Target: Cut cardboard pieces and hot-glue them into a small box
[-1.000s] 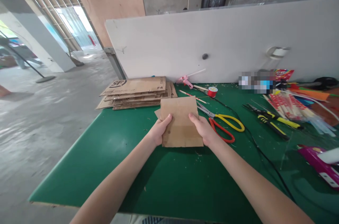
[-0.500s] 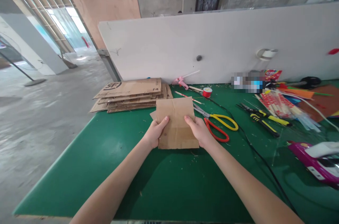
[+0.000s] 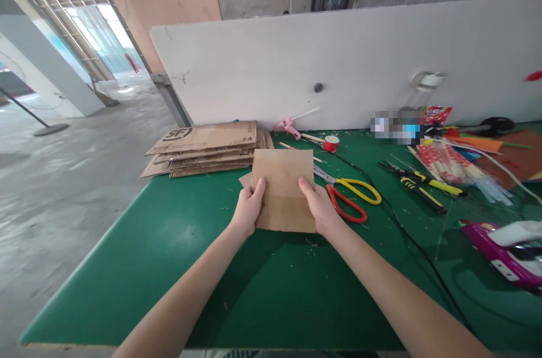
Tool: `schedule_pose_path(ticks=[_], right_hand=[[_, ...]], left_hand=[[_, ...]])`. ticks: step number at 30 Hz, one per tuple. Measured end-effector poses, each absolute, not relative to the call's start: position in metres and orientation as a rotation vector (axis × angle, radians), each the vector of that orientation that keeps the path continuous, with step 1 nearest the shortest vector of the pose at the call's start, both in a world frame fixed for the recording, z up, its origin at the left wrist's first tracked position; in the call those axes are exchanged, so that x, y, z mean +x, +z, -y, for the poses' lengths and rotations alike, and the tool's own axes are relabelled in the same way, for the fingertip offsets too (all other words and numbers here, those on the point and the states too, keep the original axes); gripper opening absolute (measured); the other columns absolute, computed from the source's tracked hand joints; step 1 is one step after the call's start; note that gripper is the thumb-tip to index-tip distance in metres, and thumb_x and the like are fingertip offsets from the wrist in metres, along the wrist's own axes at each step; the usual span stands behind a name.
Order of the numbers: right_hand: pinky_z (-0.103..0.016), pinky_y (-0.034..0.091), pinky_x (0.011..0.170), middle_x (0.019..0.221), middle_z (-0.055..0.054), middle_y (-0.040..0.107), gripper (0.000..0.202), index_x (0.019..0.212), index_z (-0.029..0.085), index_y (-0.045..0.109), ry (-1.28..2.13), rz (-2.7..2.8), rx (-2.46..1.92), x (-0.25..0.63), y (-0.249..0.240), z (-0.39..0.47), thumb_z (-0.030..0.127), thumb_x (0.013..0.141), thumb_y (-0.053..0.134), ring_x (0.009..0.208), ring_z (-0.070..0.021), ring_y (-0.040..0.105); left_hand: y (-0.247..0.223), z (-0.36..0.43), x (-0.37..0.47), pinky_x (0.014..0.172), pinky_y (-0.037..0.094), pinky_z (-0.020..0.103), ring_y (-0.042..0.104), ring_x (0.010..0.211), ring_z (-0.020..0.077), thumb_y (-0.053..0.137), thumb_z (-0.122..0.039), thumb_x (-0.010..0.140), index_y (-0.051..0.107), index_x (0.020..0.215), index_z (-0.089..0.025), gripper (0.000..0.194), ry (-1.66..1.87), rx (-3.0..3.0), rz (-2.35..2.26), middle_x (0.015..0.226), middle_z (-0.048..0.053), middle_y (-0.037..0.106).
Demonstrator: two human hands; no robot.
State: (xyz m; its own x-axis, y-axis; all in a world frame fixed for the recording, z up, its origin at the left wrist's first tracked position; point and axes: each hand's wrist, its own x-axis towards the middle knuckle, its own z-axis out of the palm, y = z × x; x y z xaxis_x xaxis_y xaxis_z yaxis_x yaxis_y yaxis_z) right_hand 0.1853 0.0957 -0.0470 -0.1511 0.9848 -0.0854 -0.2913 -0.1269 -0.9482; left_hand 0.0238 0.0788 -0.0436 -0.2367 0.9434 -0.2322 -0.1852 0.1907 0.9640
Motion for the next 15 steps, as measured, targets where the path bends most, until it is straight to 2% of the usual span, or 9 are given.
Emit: schedule_pose_path(ticks=[4, 9, 12, 15], right_hand=[[-0.044, 0.056, 0.081, 0.109, -0.010, 0.071, 0.044, 0.114, 0.020, 0.064, 1.661, 0.909, -0.953, 0.185, -0.048, -0.095, 0.050, 0.082, 0.062, 0.108, -0.0322, 0.064], [-0.044, 0.054, 0.085, 0.113, -0.010, 0.070, 0.045, 0.114, 0.020, 0.062, 1.658, 0.960, -0.937, 0.183, -0.050, -0.093, 0.053, 0.083, 0.060, 0.107, -0.0314, 0.064], [-0.043, 0.048, 0.096, 0.119, -0.009, 0.067, 0.046, 0.117, 0.020, 0.061, 1.435, 1.274, -0.972, 0.191, -0.038, -0.095, 0.055, 0.089, 0.048, 0.116, -0.0287, 0.059], [-0.042, 0.039, 0.105, 0.131, -0.009, 0.060, 0.049, 0.125, 0.022, 0.057, 0.940, 1.834, -1.128, 0.217, -0.019, -0.103, 0.052, 0.097, 0.031, 0.128, -0.0267, 0.048]], left_hand=[[-0.047, -0.079, 0.022, 0.056, 0.053, 0.029, 0.066, 0.068, 0.0208, 0.065, -0.066, 0.071, 0.063, 0.090, -0.016, 0.053, 1.259, 0.756, -1.321, 0.082, 0.010, 0.071], [-0.050, -0.080, 0.020, 0.055, 0.051, 0.028, 0.064, 0.067, 0.0193, 0.065, -0.069, 0.069, 0.062, 0.089, -0.016, 0.057, 1.241, 0.766, -1.328, 0.082, 0.009, 0.070], [-0.046, -0.079, 0.018, 0.057, 0.051, 0.027, 0.063, 0.068, 0.0176, 0.068, -0.065, 0.069, 0.063, 0.090, -0.016, 0.054, 1.275, 0.805, -1.299, 0.084, 0.007, 0.069], [-0.037, -0.079, 0.012, 0.063, 0.052, 0.026, 0.063, 0.072, 0.0162, 0.074, -0.055, 0.067, 0.064, 0.092, -0.018, 0.046, 1.355, 0.837, -1.239, 0.087, 0.005, 0.069]])
